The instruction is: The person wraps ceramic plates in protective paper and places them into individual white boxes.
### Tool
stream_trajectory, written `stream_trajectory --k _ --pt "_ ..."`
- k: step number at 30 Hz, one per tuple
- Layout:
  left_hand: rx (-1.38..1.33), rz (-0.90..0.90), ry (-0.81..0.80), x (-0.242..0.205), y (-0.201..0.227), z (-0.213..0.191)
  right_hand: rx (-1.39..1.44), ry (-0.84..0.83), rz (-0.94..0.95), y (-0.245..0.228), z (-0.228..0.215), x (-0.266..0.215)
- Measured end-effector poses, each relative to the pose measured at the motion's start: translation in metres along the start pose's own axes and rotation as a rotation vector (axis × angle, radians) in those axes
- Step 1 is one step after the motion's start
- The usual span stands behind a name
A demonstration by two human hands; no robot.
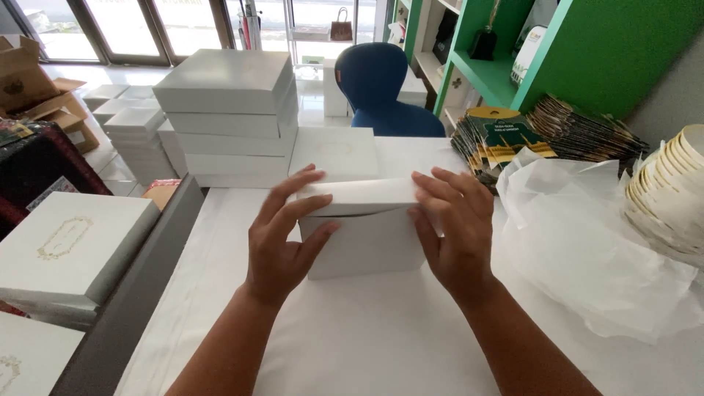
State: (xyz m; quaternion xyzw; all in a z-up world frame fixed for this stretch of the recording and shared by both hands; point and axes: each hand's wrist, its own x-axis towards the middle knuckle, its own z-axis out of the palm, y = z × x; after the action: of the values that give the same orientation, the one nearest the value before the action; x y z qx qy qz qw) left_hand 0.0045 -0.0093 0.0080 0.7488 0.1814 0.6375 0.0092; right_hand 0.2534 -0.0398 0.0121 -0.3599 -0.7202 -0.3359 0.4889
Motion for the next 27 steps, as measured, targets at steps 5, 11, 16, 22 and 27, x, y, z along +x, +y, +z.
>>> stream_trajectory --k 5,11,16,22,27 --pt "-0.071 -0.041 0.034 -0.002 -0.004 0.003 -0.086 -0.050 -0.073 -0.019 0.014 -0.001" --pt "-0.064 -0.021 0.014 -0.003 -0.008 0.001 -0.001 -0.055 -0.028 -0.039 0.023 0.003" --pt "0.014 -0.026 -0.004 -0.001 -0.005 0.003 -0.052 -0.088 -0.030 -0.037 0.016 0.009" --pt "-0.011 -0.068 -0.003 0.003 0.001 0.004 -0.046 -0.042 -0.026 -0.011 0.005 0.007" --pt "-0.068 -0.134 0.005 0.004 0.007 0.004 0.022 0.137 0.093 0.038 -0.002 -0.018"
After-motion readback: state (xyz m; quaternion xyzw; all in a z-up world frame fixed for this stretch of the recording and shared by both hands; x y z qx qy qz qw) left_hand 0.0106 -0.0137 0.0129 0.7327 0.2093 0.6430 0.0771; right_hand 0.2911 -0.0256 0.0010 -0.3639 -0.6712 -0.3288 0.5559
